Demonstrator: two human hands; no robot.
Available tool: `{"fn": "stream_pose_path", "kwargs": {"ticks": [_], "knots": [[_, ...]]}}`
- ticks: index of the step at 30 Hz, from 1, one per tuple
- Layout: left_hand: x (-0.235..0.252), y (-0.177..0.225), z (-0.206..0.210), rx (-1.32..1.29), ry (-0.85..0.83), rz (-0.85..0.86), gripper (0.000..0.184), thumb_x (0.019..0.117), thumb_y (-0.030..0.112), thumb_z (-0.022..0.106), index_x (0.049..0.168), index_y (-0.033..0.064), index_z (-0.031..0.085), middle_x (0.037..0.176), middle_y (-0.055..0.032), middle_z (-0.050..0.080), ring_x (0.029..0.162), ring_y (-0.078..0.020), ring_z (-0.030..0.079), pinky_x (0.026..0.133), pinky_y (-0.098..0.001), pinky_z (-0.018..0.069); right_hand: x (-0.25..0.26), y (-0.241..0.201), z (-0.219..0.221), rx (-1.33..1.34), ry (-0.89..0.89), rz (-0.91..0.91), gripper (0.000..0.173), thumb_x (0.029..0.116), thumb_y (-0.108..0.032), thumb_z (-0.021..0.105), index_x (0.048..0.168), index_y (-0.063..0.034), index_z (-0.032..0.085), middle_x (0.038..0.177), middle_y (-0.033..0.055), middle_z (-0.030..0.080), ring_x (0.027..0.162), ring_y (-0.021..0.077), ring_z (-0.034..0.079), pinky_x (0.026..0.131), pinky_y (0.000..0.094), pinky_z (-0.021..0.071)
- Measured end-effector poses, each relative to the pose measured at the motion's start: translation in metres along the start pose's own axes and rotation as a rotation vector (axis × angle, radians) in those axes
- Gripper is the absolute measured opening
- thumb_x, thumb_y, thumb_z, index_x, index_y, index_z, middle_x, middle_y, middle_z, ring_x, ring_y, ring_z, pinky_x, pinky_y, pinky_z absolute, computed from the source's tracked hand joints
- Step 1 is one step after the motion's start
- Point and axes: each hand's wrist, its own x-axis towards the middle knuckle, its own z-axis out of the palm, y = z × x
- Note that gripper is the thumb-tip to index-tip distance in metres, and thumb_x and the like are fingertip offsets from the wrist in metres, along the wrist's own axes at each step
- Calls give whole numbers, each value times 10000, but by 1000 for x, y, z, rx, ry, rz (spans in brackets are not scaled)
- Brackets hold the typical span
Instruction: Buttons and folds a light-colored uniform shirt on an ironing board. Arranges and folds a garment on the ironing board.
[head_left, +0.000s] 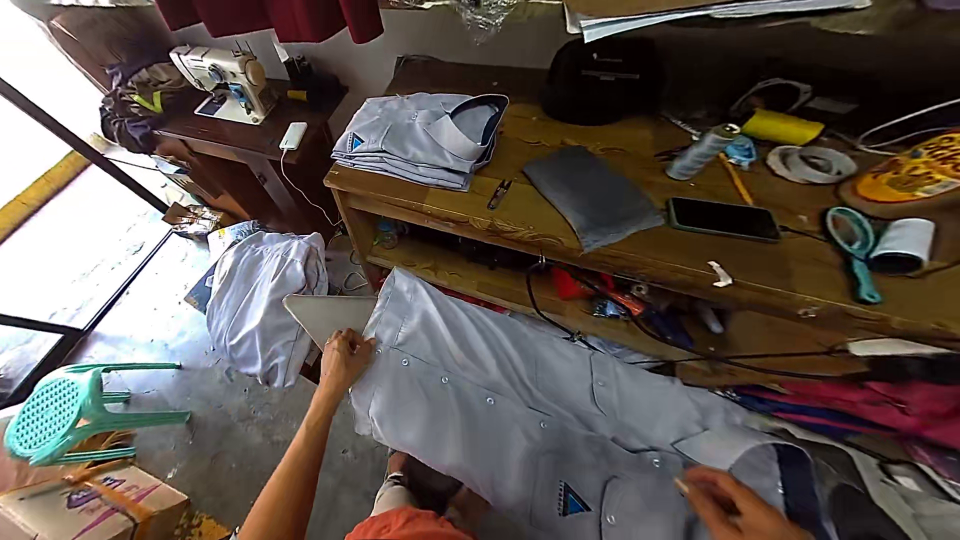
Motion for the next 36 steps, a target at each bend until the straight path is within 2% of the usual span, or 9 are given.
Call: {"fn": "stream_pose_path", "kwargs": {"ticks": [2, 7, 12, 15, 18, 23, 30, 34, 36], "knots": [[-7, 8, 18, 55, 29, 38, 504, 903, 470, 725, 1093, 3, 720, 1079, -219, 692, 1091, -401, 641, 999, -588, 485, 23, 6, 5, 1, 140, 7, 351, 1014, -173, 607, 1243, 91, 632, 1085, 332, 670, 1000, 501, 662, 891, 682, 501], [-12, 15, 21, 80, 18, 80, 291, 971, 187, 644, 1077, -83, 669, 1066, -269, 683, 1078, -430, 652, 987, -597, 500, 36, 33, 4, -17, 348, 94, 393, 960, -128, 673, 1295, 67, 612, 1179, 336, 640, 1067, 501, 637, 928, 653, 497], [5, 7, 8, 82, -107, 34, 548, 963, 394, 703, 1256, -58, 605, 1049, -270, 694, 993, -435, 678, 915, -662, 501, 27, 53, 1, 25, 185, 361, 512, 984, -311, 684, 1324, 61, 597, 1145, 300, 676, 1076, 456, 660, 967, 644, 491], [12, 25, 22, 192, -141, 44, 423, 966, 336, 717, 1137, -48, 674, 1005, -282, 688, 986, -468, 660, 895, -684, 482, 33, 59, 6, 29, 105, 440, 589, 968, -391, 699, 1346, 46, 585, 1152, 291, 678, 1089, 453, 655, 975, 651, 475], [3, 37, 22, 294, 3, 118, 293, 972, 253, 698, 1039, -31, 715, 1050, -281, 677, 1056, -476, 643, 917, -671, 486, 48, 58, 12, -25, 60, 499, 642, 942, -462, 712, 1328, 36, 592, 1201, 306, 663, 1162, 480, 625, 985, 683, 445], [-11, 35, 11, 409, 113, 237, 251, 1023, 194, 602, 1003, -35, 702, 999, -277, 691, 992, -486, 679, 831, -674, 516, 60, 60, 14, 35, 99, 440, 441, 971, -344, 696, 1160, 54, 663, 1119, 284, 679, 1099, 445, 649, 956, 644, 475], [11, -4, -3, 205, 53, -26, 366, 1055, 253, 566, 1142, -93, 647, 1056, -335, 676, 1046, -506, 657, 945, -688, 471, 68, 44, 35, -41, 182, 541, 426, 1009, -346, 610, 1225, 19, 650, 1143, 299, 684, 1107, 484, 654, 903, 680, 484], [20, -10, -26, -310, -153, -341, 532, 1092, 426, 458, 1249, -52, 632, 1056, -235, 686, 910, -307, 683, 847, -518, 566, 58, 57, 27, 66, 174, 353, 504, 1007, -389, 640, 1218, 68, 652, 1136, 339, 669, 1109, 510, 636, 958, 711, 449], [20, -17, -36, -516, -256, -413, 434, 1107, 339, 447, 1291, -26, 596, 1035, -164, 693, 870, -220, 691, 807, -420, 590, 55, 70, 25, 146, 163, 243, 484, 985, -358, 687, 1133, 103, 673, 1071, 346, 673, 1040, 495, 648, 942, 697, 453]]}}
